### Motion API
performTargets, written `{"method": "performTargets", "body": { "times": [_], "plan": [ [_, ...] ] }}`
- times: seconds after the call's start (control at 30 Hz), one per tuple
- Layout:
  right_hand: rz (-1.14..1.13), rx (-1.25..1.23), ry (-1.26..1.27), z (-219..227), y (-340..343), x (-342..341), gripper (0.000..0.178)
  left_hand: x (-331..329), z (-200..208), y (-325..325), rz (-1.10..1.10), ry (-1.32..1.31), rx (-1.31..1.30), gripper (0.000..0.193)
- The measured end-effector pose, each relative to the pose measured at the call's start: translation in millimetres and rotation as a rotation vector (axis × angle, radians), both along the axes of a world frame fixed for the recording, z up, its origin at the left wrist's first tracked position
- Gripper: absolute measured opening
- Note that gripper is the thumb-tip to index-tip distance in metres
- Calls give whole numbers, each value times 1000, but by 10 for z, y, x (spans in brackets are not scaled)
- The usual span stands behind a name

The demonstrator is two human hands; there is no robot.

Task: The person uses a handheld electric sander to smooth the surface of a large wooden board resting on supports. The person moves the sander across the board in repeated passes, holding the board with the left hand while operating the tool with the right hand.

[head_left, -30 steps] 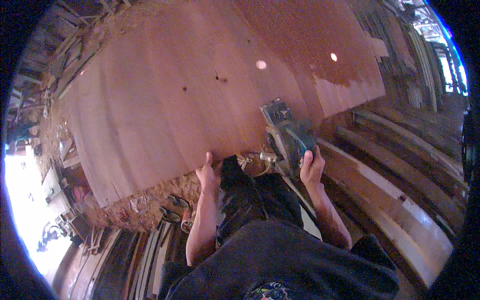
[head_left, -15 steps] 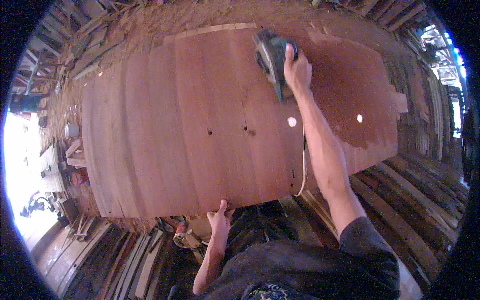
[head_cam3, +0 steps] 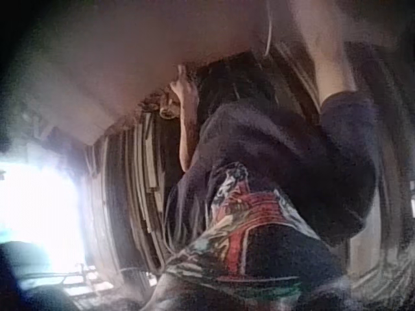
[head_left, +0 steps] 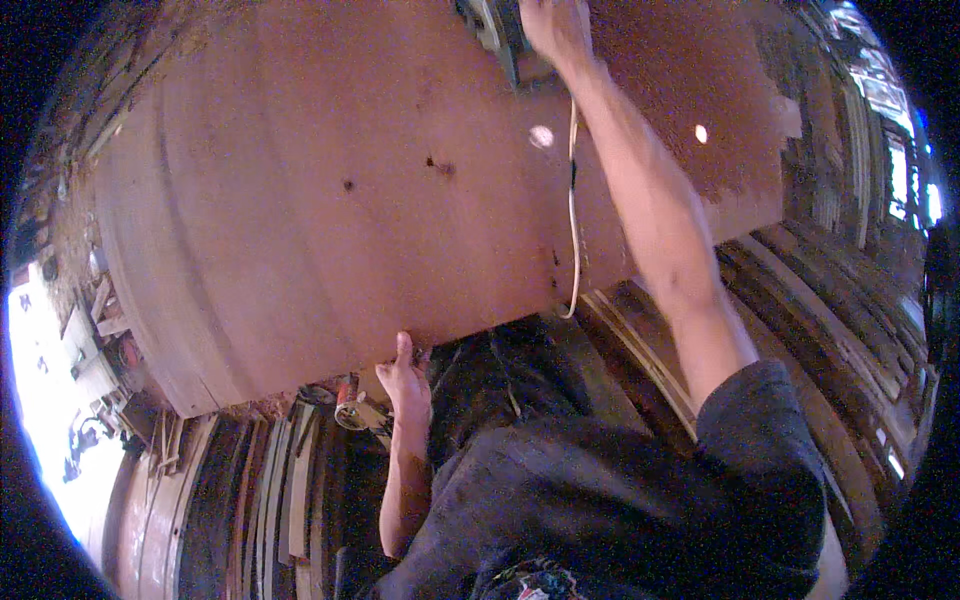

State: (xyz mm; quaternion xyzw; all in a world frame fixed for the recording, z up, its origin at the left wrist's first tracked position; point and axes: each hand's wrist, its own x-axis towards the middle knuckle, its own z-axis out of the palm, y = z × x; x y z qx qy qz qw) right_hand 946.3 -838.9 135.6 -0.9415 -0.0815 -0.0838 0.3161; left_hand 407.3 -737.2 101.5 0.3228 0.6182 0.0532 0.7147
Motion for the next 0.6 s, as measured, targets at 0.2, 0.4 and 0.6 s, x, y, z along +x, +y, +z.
{"method": "performTargets", "body": {
  "times": [0.2,0.4,0.6],
  "plan": [
    [-121,90,120,635,-1414,-2873,52,-18,-413,-249,-64,-124,-164,46],
    [-162,-65,79,297,-2814,-4984,33,357,81,-411,-270,66,-107,51],
    [-122,4,61,210,-2343,-3935,37,-342,-997,-388,-309,-81,-89,41]
  ]
}}
